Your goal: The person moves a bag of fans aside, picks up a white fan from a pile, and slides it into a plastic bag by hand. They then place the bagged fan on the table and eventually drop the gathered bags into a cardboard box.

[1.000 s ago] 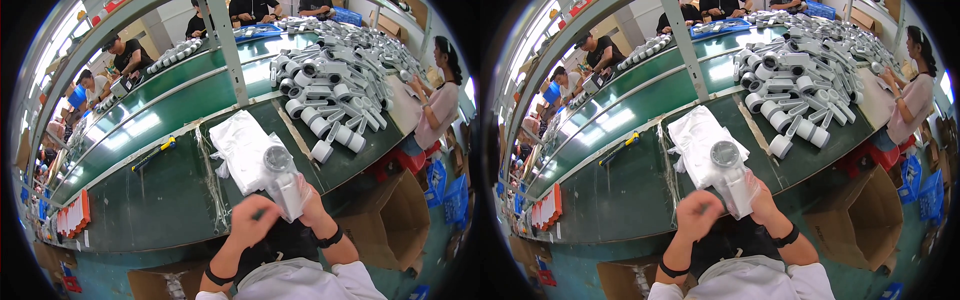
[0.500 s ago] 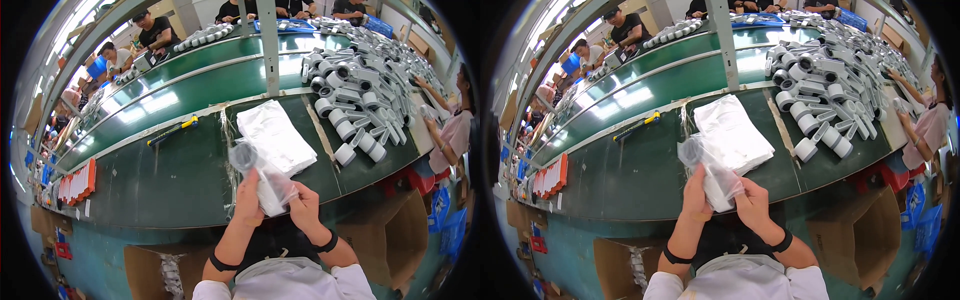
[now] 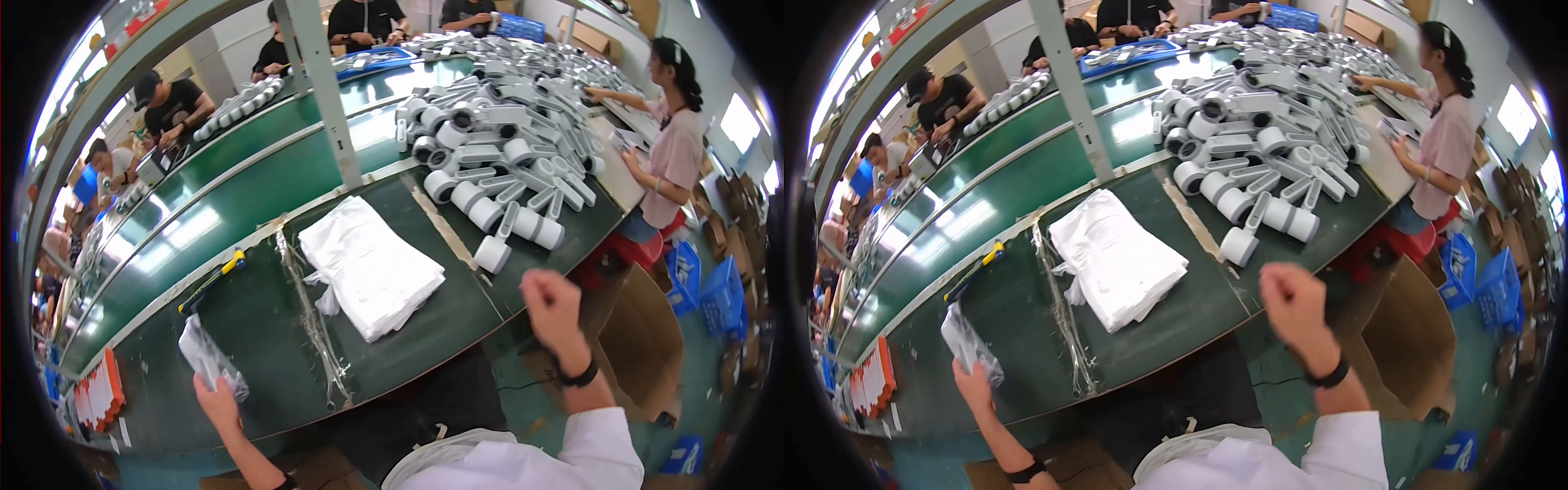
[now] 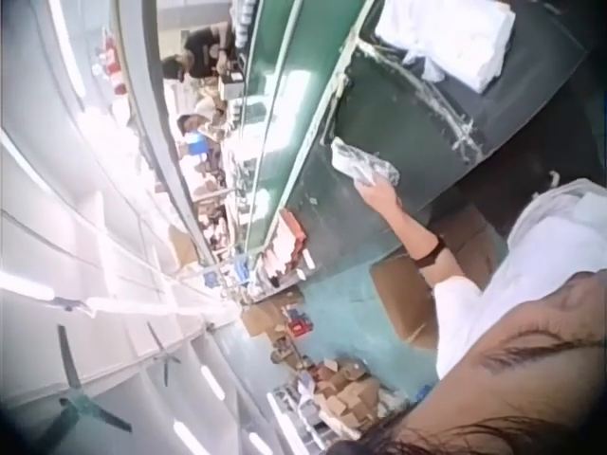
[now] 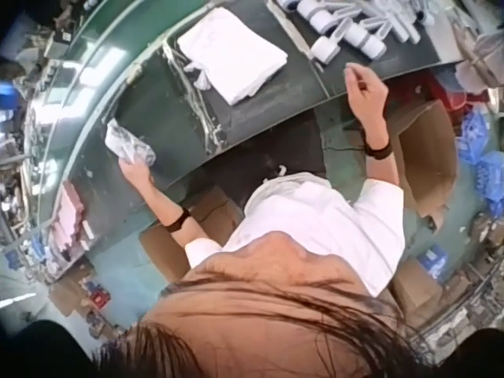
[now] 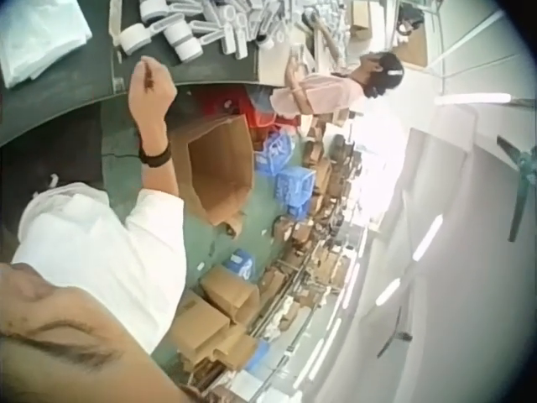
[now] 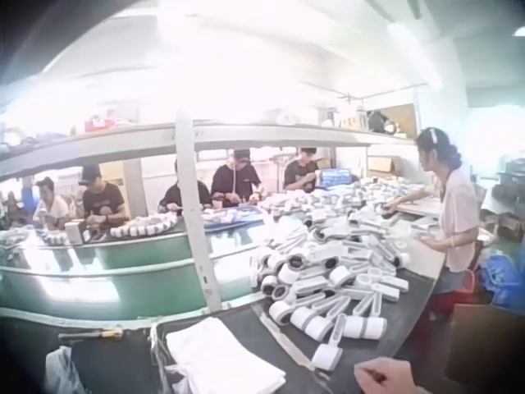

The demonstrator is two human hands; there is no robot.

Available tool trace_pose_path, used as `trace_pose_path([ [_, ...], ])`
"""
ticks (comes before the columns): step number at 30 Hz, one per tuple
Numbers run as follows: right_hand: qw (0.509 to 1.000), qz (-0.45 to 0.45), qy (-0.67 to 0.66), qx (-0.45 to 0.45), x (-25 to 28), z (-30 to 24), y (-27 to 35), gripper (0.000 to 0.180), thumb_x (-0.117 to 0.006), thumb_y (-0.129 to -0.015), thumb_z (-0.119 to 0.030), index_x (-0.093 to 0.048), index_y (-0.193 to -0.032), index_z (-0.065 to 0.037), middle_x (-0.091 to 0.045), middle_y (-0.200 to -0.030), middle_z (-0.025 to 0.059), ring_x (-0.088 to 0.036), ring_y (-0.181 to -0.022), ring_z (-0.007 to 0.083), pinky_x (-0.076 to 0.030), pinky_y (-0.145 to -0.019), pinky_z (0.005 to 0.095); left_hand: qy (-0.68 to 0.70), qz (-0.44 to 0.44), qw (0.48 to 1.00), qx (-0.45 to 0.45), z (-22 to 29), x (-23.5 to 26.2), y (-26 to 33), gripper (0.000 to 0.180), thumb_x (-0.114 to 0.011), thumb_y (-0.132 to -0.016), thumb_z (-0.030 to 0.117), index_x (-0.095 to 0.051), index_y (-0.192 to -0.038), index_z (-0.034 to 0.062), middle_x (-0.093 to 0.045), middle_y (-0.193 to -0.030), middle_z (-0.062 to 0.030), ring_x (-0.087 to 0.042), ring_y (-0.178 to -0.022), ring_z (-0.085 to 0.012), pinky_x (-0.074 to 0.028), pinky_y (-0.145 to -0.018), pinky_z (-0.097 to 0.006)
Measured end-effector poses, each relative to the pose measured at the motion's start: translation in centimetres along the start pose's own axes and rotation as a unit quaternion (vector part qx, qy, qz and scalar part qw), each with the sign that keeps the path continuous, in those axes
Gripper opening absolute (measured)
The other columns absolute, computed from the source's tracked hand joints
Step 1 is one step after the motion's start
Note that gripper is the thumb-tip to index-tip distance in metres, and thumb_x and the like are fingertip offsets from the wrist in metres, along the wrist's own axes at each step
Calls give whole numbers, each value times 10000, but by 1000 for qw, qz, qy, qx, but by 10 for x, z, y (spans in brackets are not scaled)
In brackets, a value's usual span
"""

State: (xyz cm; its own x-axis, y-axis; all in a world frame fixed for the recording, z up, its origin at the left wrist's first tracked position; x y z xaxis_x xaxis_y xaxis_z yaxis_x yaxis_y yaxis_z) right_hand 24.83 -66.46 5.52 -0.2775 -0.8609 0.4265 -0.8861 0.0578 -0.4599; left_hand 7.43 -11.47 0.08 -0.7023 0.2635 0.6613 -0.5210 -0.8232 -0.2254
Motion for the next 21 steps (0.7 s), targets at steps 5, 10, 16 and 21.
trace_pose_path([
  [5, 947, 30, 303, 108, 62, 105, -99, 358, -599, -787, 40, -644, -1121, -79, -641, -1086, 109, -613, -956, 283, -509, -841, 348, -155, 22, 987, 23, -6, 3, -20, 521, -601, -889, 249, -492, -1345, 24, -587, -1267, -241, -563, -1154, -410, -431, -978, -432],
  [10, 890, -136, 394, 187, 83, 158, -143, 489, -618, -702, 63, -633, -1162, -103, -585, -1227, 100, -526, -1160, 331, -465, -977, 410, -190, 14, 981, 14, -2, -1, -23, 512, -615, -881, 271, -510, -1323, 33, -602, -1245, -230, -575, -1130, -410, -436, -965, -451],
  [16, 876, -196, 379, 226, 75, 165, -149, 370, -656, -623, 48, -651, -969, -83, -640, -1140, 73, -549, -1174, 306, -474, -953, 405, -179, 127, 966, -138, 60, 12, 0, 488, -675, -857, 159, -534, -1289, -16, -556, -1299, -197, -502, -1227, -362, -364, -1062, -426],
  [21, 948, -149, 267, 91, 112, 135, -119, 368, -633, -698, 115, -609, -1043, -12, -655, -1087, 159, -617, -1101, 315, -478, -946, 357, 48, -25, 952, -303, 166, -11, 55, 311, -640, -832, -1, -602, -1141, 6, -608, -1203, -129, -563, -1149, -275, -407, -1006, -357],
])
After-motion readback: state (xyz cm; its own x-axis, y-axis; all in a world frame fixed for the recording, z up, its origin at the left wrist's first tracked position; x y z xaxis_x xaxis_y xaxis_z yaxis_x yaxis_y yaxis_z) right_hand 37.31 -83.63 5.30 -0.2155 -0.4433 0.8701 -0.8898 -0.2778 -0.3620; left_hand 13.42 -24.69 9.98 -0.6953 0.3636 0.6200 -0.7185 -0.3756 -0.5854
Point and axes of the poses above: each hand's wrist, its own y-axis away from the middle knuckle, its own x-axis out of the back of the hand, z = x × y, the point moved 1 cm from there along -y, towards the middle knuckle
